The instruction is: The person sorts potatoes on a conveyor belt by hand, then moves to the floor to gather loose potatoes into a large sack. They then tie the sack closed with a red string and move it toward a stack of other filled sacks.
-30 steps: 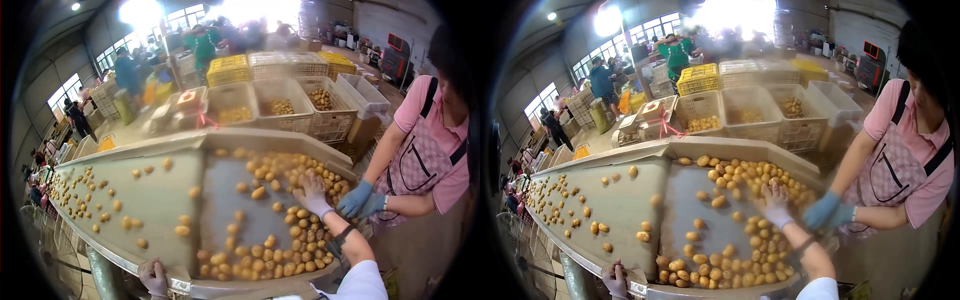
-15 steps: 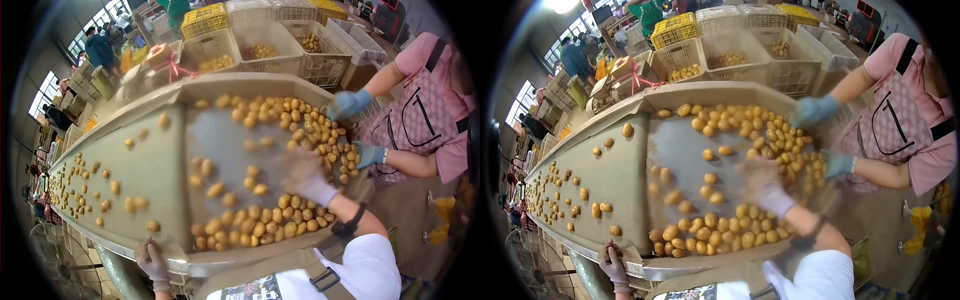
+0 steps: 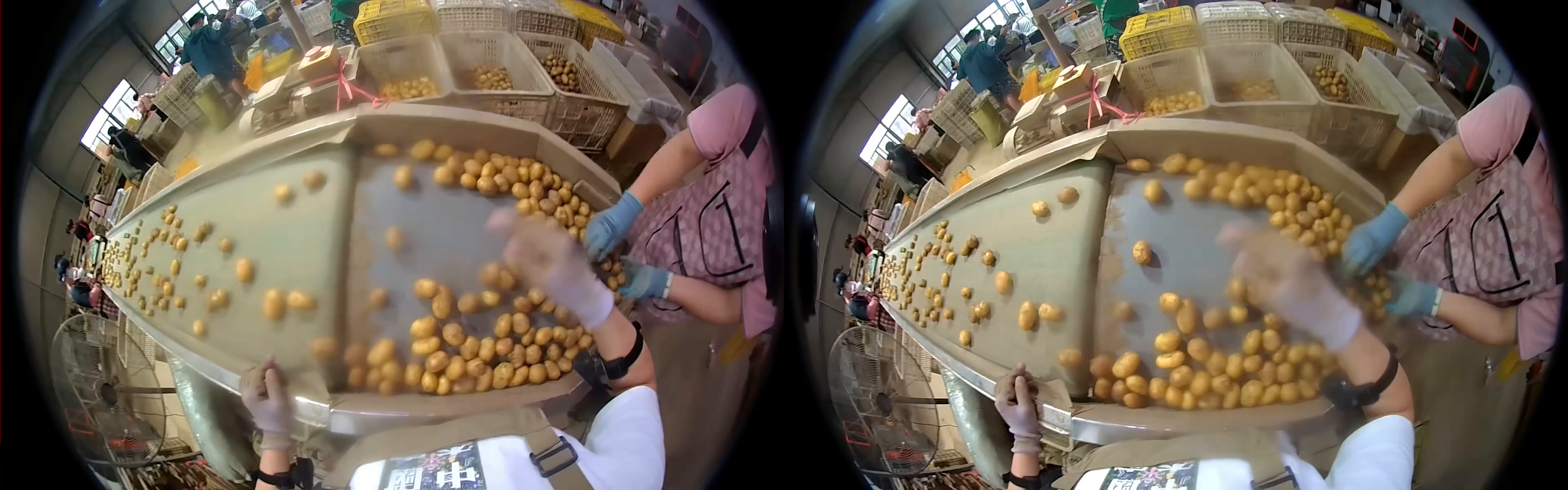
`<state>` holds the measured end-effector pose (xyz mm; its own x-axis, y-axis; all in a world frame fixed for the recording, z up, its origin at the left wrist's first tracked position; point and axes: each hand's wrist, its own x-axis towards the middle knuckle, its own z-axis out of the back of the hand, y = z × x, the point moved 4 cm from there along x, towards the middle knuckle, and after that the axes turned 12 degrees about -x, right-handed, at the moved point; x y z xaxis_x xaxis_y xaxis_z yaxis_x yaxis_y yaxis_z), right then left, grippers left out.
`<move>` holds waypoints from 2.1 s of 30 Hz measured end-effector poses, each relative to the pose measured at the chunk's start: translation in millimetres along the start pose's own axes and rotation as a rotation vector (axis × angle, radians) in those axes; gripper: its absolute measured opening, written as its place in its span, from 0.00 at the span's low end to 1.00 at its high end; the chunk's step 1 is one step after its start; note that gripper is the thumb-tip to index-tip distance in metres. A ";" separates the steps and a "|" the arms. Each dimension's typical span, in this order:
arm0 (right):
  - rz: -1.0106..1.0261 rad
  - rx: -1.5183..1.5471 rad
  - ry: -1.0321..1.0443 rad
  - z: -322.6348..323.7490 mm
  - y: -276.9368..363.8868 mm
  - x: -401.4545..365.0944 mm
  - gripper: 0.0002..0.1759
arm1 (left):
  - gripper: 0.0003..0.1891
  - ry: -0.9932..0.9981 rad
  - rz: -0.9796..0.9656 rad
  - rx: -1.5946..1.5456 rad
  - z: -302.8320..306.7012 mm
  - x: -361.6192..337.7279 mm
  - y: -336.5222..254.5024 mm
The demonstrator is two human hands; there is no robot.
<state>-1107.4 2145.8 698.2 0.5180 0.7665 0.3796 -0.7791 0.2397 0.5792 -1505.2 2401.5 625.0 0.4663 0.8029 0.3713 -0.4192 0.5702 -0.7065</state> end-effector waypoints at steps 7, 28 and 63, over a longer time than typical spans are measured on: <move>-0.293 -0.441 -0.057 -15.1 -150.5 54.1 0.16 | 0.09 -0.050 0.020 -0.060 -4.3 -2.9 -0.4; 0.617 -0.419 -0.448 6.4 16.4 75.0 0.21 | 0.10 -0.026 0.097 -0.208 -3.2 4.7 -20.2; -0.535 2.227 -1.449 -24.3 -234.3 -4.8 0.12 | 0.15 -0.027 0.216 -0.409 24.1 6.9 34.7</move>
<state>-936.0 2100.4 543.1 0.8842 0.1217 -0.4509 0.0836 -0.9911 -0.1037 -1535.3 2431.0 617.5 0.3794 0.9030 0.2015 -0.1605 0.2787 -0.9469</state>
